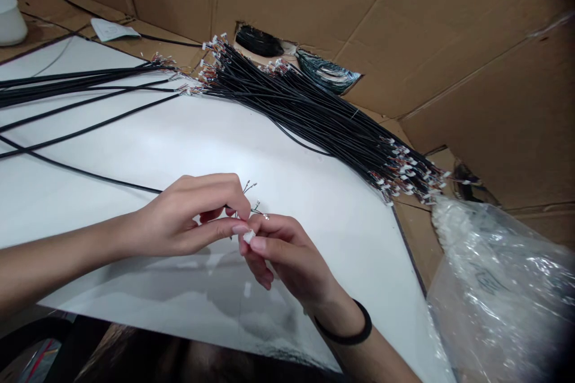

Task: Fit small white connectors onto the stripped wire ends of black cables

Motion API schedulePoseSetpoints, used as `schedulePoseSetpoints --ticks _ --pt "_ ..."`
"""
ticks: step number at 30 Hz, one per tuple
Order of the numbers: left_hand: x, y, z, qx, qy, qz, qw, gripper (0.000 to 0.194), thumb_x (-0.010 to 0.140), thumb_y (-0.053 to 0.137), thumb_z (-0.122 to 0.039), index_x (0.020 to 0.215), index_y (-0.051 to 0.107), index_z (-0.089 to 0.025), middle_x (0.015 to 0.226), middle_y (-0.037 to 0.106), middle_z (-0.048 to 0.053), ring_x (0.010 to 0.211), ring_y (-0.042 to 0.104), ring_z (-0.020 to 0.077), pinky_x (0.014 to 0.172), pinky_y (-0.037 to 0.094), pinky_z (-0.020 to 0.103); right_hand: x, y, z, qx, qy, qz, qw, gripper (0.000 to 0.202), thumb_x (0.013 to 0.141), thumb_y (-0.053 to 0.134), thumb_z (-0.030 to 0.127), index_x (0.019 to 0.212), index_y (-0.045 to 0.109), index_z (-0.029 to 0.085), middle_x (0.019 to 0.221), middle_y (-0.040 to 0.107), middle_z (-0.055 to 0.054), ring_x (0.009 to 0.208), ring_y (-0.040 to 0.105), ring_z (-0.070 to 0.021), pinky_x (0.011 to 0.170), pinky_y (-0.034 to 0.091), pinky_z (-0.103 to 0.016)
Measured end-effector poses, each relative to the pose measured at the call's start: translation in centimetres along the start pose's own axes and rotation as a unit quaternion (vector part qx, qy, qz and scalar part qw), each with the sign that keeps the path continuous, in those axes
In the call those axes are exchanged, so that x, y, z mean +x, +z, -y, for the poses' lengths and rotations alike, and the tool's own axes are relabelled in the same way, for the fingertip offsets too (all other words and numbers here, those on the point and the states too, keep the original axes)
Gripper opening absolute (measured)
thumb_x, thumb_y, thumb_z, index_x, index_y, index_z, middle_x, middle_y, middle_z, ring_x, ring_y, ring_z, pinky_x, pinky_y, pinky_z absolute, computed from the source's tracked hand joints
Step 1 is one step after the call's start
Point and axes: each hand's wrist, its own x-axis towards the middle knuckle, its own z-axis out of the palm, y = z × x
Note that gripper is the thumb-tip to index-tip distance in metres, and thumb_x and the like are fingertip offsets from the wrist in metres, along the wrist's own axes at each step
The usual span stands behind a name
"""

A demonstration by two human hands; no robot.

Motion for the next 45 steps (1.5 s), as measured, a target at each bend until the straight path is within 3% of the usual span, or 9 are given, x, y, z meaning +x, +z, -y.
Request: schedulePoseSetpoints --ticks 8,14,20,37,45 --pt "-0.31 -0.13 0.48 0.076 0.049 0.013 0.996 0.010 0.091 0.052 -0.013 0.097 0.054 -0.020 0.079 0.058 0.003 0.070 0.052 0.0123 0.056 0.040 0.022 -0.09 -0.08 0.35 -0.055 -0.019 -0.022 0.998 0.025 0.087 0.060 0.035 0.076 0.064 0.014 0.052 0.046 0.005 0.041 0.041 -0.0056 0.039 0.034 -0.018" --pt "-0.38 0.01 0.18 0.128 0.044 0.009 0.991 0.009 0.093 0.048 -0.015 0.097 0.054 -0.021 0.077 0.056 0.002 0.068 0.053 0.0130 0.055 0.040 0.022 -0.34 0.22 0.22 -0.158 -0.063 -0.067 0.983 0.029 0.093 0.054 0.039 0.075 0.060 0.016 0.053 0.044 0.005 0.044 0.039 -0.0052 0.042 0.033 -0.018" --pt "-0.48 0.29 0.25 0.147 0.045 0.000 0.988 0.011 0.095 0.045 -0.016 0.098 0.055 -0.021 0.077 0.056 0.002 0.065 0.052 0.0117 0.054 0.039 0.022 -0.33 0.58 0.40 -0.220 -0.051 -0.102 0.969 0.034 0.090 0.055 0.046 0.072 0.057 0.016 0.052 0.042 0.006 0.043 0.037 -0.0056 0.042 0.031 -0.019" --pt "-0.56 0.66 0.45 0.146 0.035 0.003 0.989 0.012 0.095 0.044 -0.014 0.095 0.055 -0.019 0.075 0.056 0.001 0.063 0.051 0.0111 0.053 0.038 0.021 0.09 0.36 0.12 -0.224 -0.057 -0.081 0.970 0.033 0.092 0.053 0.044 0.074 0.056 0.016 0.050 0.043 0.007 0.042 0.037 -0.0055 0.042 0.030 -0.019" --pt "-0.23 0.60 0.12 0.032 -0.004 -0.027 0.999 0.006 0.088 0.054 -0.010 0.088 0.056 -0.015 0.074 0.053 0.001 0.061 0.046 0.0092 0.053 0.039 0.020 0.28 0.00 0.37 -0.239 -0.079 -0.083 0.964 0.034 0.092 0.053 0.043 0.072 0.056 0.016 0.050 0.044 0.006 0.041 0.038 -0.0054 0.043 0.031 -0.019"
